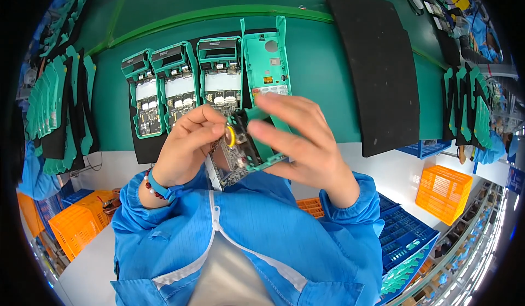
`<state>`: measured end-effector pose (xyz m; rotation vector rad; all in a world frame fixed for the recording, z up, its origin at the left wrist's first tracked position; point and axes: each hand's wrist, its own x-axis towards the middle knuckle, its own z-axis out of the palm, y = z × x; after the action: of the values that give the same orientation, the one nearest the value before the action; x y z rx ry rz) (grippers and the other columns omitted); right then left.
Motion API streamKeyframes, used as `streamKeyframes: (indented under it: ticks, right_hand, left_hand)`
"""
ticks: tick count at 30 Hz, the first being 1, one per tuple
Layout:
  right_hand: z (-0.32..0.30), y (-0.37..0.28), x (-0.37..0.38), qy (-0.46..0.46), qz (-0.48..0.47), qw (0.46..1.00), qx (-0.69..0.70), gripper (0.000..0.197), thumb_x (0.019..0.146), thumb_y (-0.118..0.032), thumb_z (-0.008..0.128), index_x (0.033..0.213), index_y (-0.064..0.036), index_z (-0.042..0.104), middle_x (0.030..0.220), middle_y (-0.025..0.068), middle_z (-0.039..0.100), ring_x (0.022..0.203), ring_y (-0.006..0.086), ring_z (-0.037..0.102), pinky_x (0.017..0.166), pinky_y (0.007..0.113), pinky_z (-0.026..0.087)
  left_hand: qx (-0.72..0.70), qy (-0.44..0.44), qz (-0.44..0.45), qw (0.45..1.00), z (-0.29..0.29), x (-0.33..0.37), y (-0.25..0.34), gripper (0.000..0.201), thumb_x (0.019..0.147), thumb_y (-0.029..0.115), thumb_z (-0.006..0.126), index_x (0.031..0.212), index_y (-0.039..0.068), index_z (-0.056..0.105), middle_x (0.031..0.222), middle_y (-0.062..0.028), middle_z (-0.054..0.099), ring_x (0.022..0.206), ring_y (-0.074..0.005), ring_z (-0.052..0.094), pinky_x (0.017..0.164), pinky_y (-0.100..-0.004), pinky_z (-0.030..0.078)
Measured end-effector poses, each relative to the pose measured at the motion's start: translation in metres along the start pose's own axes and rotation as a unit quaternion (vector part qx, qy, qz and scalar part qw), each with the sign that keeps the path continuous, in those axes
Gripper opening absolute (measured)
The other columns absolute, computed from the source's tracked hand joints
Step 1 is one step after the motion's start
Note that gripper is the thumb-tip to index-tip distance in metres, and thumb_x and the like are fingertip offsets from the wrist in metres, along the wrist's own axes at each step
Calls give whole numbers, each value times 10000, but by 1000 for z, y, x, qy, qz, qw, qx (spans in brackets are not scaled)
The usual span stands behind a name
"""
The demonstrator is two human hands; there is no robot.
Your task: The person assembles internal components into handheld electronic devices by hand, inserting circuit boards and batteries into the device casings.
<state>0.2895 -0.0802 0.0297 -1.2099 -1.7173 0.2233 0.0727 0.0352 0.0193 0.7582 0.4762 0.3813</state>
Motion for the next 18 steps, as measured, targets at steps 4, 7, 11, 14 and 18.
streamKeyframes:
  ticks: [4, 7, 11, 14, 18]
  right_hand:
    - [25, -1, -8, 120, 173, 963, 171, 896, 663, -104, 942, 1391, -6, 428, 1362, 180, 537, 1275, 278, 536, 1041, 394, 456]
    - [39, -3, -15, -21, 296, 882, 367, 393, 862, -33, 758, 1225, 19, 614, 1166, 95, 660, 1058, 179, 643, 932, 339, 512]
    - [69, -4, -30, 80, 265, 812, 514, 202, 937, -133, 713, 1092, -5, 732, 1101, 81, 703, 1056, 169, 650, 893, 313, 534]
    - [85, 0, -49, 70, 306, 720, 619, 280, 973, -229, 671, 1160, -21, 683, 1125, 85, 694, 1060, 172, 670, 897, 309, 551]
    - [92, -13, -49, 136, 412, 493, 754, 468, 1014, -417, 571, 1290, -40, 593, 1245, 113, 660, 1128, 228, 651, 988, 391, 533]
  left_hand:
    - [-87, 9, 44, 995, -2, -1, 1, 84, 992, 111, 616, 1023, 34, 630, 1018, -67, 707, 989, -146, 656, 903, -291, 496]
    - [-3, 31, 108, 994, 5, -9, -1, 93, 984, 108, 642, 1025, 29, 615, 1003, -96, 697, 921, -127, 650, 820, -288, 521]
    - [48, 11, 187, 981, 14, -17, -5, 130, 934, -5, 700, 1002, 21, 593, 960, -56, 645, 881, -88, 602, 789, -238, 490]
    - [50, 2, 208, 977, 15, -20, -15, 124, 946, -8, 684, 1001, 24, 578, 958, -38, 627, 873, -72, 573, 803, -235, 470]
    - [-1, 27, 187, 982, 16, -17, -17, 128, 955, -3, 677, 1021, 24, 571, 955, -35, 632, 895, -71, 588, 817, -242, 481]
